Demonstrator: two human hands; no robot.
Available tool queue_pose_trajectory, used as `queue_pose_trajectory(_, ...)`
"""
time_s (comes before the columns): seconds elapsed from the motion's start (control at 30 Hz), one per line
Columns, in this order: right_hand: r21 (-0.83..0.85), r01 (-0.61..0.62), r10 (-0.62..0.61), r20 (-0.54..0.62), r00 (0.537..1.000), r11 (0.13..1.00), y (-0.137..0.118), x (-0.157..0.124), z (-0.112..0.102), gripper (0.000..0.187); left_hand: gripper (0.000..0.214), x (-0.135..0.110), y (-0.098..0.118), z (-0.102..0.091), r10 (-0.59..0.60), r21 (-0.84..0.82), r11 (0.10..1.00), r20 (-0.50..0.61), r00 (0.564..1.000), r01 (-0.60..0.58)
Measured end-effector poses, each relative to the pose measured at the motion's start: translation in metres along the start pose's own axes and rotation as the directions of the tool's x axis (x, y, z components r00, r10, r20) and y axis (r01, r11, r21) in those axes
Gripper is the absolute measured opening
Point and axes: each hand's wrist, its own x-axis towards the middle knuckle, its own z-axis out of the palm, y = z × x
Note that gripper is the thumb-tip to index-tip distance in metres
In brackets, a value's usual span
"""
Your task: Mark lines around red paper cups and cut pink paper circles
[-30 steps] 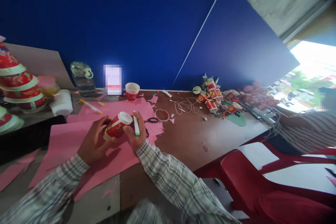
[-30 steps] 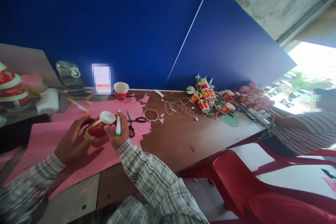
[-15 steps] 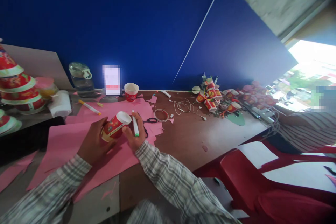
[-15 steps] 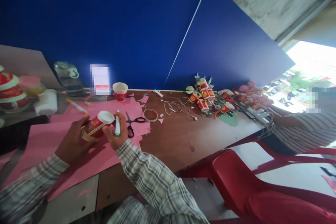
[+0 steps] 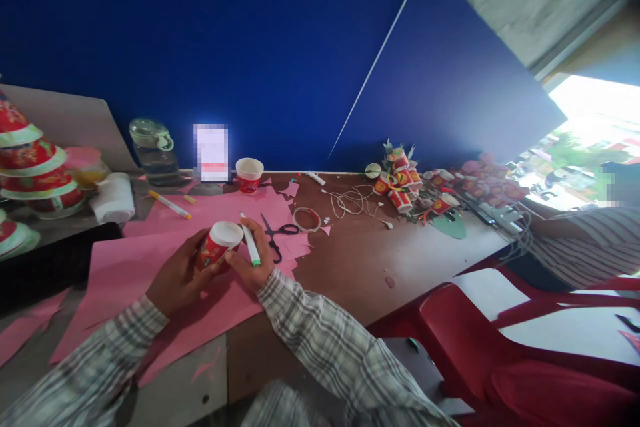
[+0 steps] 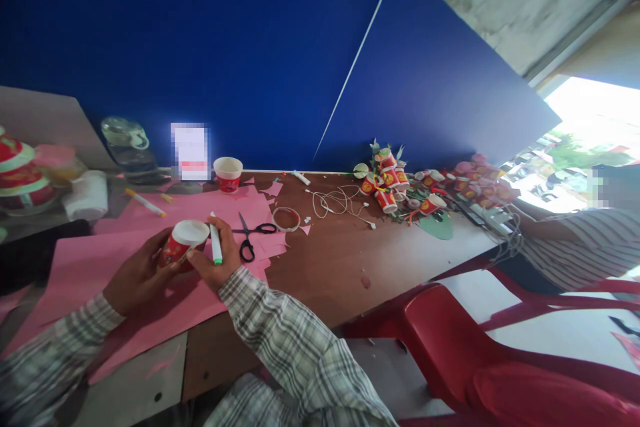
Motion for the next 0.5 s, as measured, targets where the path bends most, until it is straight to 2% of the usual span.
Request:
queue_pose_trajectory(0.07, -0.014, 0.02, -0.02, 0.004, 1.0, 1.0, -0.002, 0.0, 0.0, 0.056, 0.069, 0.001, -0.001, 0.0, -0.001, 0.088, 0.996, -0.02, 1.0, 0.002)
queue_pose_trajectory(0.17, -0.002, 0.074, -0.074, -0.023, 0.997, 0.997, -0.004, 0.001, 0.001, 0.055, 0.073, 0.003, -0.001, 0.0, 0.061, 0.173, 0.984, -0.102, 0.993, -0.043)
queue_pose_trajectory(0.33, -0.054, 0.142, -0.147, -0.098, 0.984, 0.988, -0.009, 0.0, 0.002, 0.047, 0.079, 0.004, 0.002, -0.002, 0.111, 0.229, 0.971, -0.16, 0.981, -0.073)
queue_pose_trajectory(0.5, -0.132, 0.164, -0.178, -0.1, 0.979, 0.978, -0.015, -0.003, 0.0, 0.041, 0.078, 0.005, 0.004, -0.004, 0.117, 0.254, 0.965, -0.171, 0.978, -0.071)
